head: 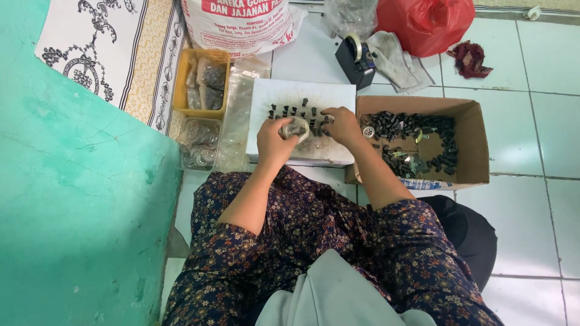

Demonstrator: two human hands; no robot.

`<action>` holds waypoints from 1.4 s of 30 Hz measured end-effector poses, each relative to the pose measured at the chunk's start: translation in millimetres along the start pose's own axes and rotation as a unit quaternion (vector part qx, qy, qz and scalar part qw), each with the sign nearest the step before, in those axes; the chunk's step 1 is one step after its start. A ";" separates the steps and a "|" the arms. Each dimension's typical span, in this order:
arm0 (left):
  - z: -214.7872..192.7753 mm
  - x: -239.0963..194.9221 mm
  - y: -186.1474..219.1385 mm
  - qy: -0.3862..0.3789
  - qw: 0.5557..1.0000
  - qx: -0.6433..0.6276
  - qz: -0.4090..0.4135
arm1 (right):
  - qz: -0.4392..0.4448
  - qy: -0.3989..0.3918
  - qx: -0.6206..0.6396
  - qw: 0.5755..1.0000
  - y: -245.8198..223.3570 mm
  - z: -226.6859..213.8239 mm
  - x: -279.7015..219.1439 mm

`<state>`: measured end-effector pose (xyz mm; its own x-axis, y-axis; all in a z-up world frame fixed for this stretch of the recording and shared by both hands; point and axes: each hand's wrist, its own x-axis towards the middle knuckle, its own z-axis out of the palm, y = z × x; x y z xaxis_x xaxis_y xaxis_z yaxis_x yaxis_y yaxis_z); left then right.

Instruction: Counting and bagging small metal bolts from a large box into individual plastic bags using a board for organization.

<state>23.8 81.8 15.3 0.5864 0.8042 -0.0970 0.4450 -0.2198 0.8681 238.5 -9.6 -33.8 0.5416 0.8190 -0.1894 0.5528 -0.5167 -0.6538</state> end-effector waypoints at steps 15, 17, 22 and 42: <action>10.4 -0.3 -3.3 0.000 0.999 -0.013 0.036 | -0.174 0.073 -0.057 0.980 16.7 49.9 14.9; 7.7 -2.1 4.5 0.000 0.998 -0.043 0.040 | -0.164 0.061 -0.046 0.983 22.6 45.7 23.6; 7.1 1.1 0.4 -0.002 0.999 -0.042 0.029 | -0.120 0.021 0.017 0.992 11.2 21.2 22.2; 5.5 4.3 -3.2 0.057 0.995 -0.071 0.042 | -0.197 -0.051 -0.022 0.979 -136.2 -41.8 -35.5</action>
<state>28.5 82.9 9.4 0.5335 0.8453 0.0275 0.2928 -0.2152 0.9316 170.5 21.3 92.6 0.2164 0.9763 -0.0019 0.7347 -0.1641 -0.6582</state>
